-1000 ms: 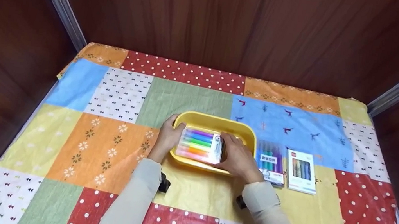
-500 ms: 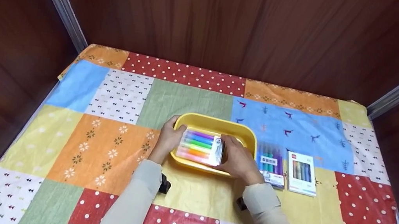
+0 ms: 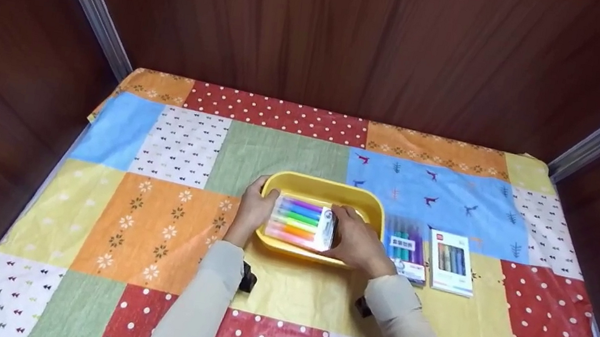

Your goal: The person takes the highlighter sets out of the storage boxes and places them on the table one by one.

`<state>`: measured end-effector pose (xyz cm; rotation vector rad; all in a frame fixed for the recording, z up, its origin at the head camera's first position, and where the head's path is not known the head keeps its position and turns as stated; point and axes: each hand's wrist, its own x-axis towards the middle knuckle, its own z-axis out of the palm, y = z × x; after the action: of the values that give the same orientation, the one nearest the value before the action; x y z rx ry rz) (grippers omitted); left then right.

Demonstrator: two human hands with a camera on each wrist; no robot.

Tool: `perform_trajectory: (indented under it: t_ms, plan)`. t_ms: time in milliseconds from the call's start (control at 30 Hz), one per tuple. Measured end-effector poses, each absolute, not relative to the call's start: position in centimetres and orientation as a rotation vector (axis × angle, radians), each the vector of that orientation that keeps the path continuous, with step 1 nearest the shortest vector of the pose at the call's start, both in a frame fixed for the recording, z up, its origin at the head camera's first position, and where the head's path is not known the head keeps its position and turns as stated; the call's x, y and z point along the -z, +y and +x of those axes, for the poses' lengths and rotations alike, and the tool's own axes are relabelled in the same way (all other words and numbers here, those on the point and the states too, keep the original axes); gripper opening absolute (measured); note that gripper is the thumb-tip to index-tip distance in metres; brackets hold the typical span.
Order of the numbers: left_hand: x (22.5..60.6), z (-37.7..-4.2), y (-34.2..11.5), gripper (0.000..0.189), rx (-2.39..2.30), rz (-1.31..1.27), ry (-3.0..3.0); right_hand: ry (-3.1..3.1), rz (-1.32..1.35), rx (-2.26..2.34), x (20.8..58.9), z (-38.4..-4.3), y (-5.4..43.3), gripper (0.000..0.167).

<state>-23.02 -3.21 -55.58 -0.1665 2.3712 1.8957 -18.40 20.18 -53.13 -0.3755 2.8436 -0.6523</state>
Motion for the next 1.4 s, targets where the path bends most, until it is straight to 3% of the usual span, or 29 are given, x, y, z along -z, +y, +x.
perform_trajectory:
  t_ms: [500,1400]
  plan:
    - [56.8,-22.3,-2.8,0.034,-1.863,-0.185,2.433,2.949,-0.334,0.796,53.9,-17.8,20.6,0.1]
    - [55.1,-23.1,-2.8,0.035,-1.805,-0.148,2.47,3.063,-0.212,0.918,51.2,-16.5,22.2,0.102]
